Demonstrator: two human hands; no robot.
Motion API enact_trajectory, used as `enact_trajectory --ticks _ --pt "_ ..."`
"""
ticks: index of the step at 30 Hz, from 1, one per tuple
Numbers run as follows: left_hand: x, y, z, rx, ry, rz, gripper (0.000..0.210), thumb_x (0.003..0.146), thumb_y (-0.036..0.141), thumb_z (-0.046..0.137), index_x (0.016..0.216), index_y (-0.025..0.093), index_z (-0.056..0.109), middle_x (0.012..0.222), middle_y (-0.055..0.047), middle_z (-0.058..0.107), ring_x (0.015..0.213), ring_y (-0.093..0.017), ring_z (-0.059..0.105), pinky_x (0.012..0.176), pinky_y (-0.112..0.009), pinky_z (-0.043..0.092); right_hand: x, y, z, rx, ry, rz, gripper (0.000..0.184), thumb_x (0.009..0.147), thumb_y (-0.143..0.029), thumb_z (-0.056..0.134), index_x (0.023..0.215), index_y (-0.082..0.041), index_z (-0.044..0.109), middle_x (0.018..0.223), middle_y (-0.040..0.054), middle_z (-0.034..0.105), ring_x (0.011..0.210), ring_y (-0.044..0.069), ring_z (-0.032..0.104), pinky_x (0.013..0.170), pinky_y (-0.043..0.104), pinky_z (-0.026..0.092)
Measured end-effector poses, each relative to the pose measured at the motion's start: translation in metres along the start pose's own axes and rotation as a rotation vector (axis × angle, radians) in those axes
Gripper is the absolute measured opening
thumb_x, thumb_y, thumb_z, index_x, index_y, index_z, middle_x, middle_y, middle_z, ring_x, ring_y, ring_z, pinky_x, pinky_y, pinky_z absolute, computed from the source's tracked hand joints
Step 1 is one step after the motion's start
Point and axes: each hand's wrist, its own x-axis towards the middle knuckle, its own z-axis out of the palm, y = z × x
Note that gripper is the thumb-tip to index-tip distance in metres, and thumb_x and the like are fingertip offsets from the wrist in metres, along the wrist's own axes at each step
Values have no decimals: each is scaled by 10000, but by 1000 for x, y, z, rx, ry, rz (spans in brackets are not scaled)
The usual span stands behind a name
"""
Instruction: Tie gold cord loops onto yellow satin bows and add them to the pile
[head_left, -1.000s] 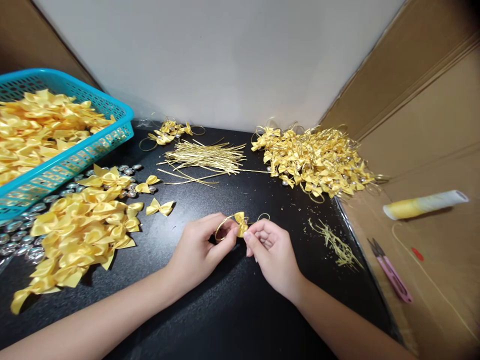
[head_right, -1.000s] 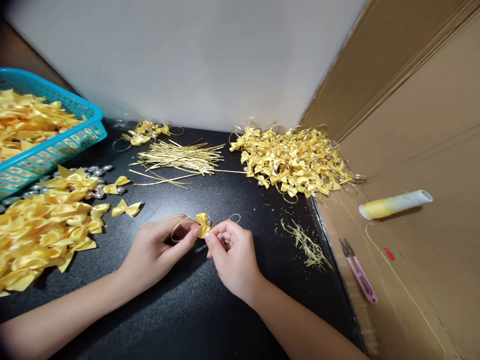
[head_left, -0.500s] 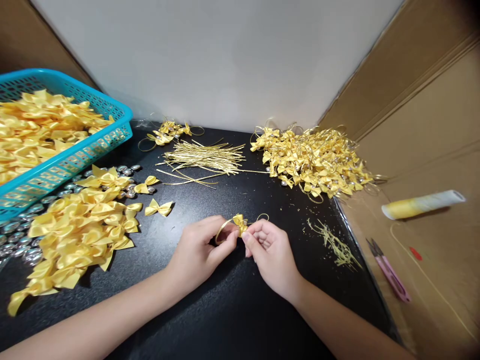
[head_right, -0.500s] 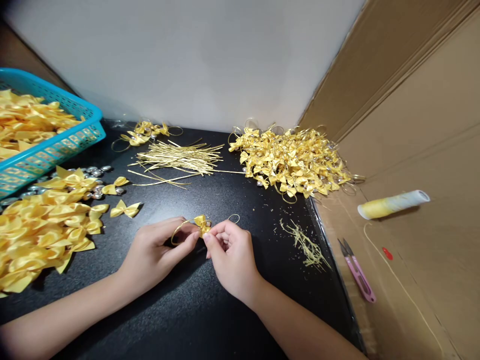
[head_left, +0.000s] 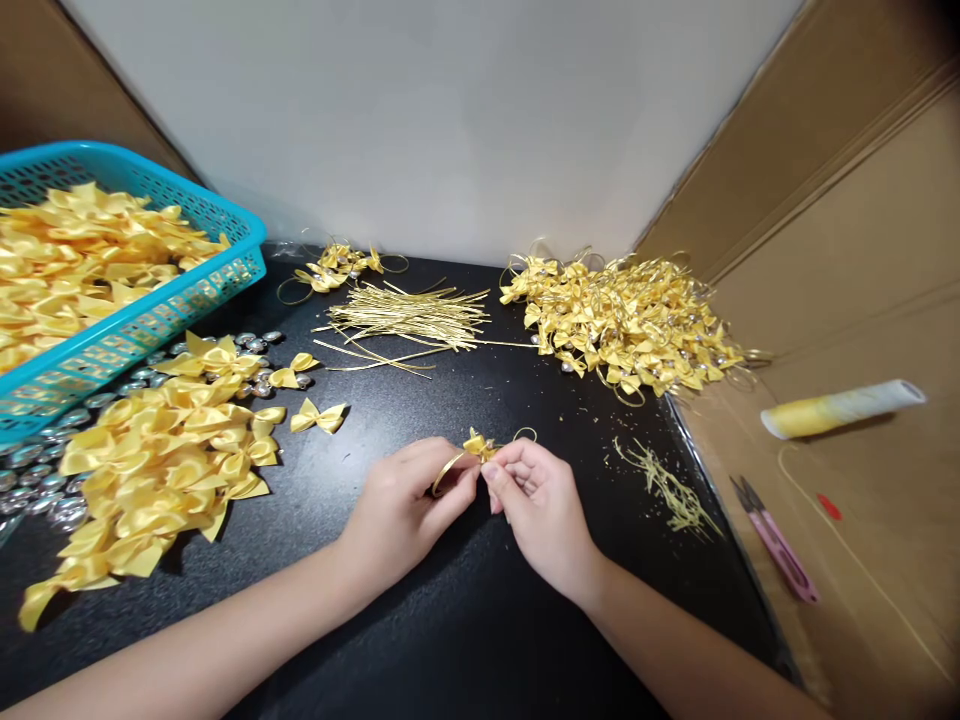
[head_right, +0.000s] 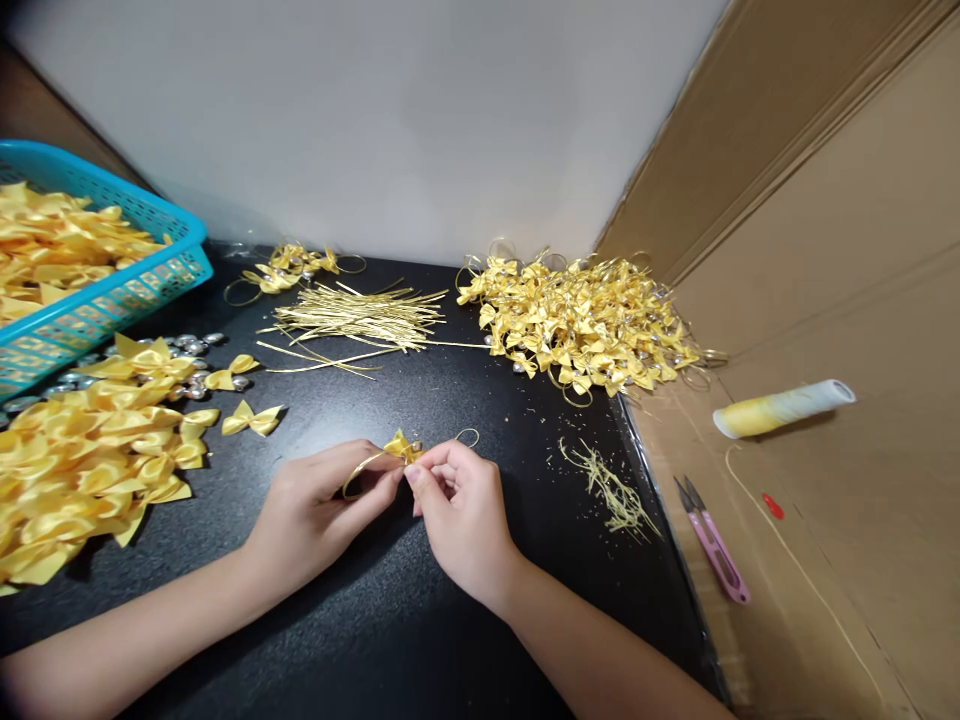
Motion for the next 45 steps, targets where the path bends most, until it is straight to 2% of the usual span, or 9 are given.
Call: enact_trajectory --ticks 5,10,22,34,45 --pt "3 1 -2 -60 19 -39 116 852 142 583 777 153 671 625 6 632 554 -95 574 554 -193 445 1 0 0 12 17 15 204 824 -355 615 737 -186 539 528 -56 515 477 82 488 494 219 400" --pt "6 4 -5 -1 97 -32 78 802 170 628 726 158 636 600 16 616 526 -96 551 517 -195 432 1 -1 0 -3 19 27 199 816 -345 618 725 -185 541 521 -53 521 471 84 497 487 218 409" --pt "10 3 -8 -13 8 -144 125 823 190 621 714 164 677 594 20 642 511 -91 562 508 -188 416 -1 3 2 -72 29 -11 143 832 -299 592 748 -187 565 567 -23 588 516 106 570 510 224 448" --pt "6 -4 -4 131 11 68 115 878 146 554 805 143 643 713 -32 679 655 -130 625 606 -216 473 -1 4 4 -84 45 -8 133 842 -295 594 767 -187 576 579 -18 595 524 109 574 521 226 445" --pt "8 -7 -7 165 20 178 42 852 130 595 848 132 637 723 -33 673 658 -139 603 623 -243 478 0 6 2 -70 17 -39 123 849 -276 588 781 -173 597 594 -20 595 522 91 553 500 206 427"
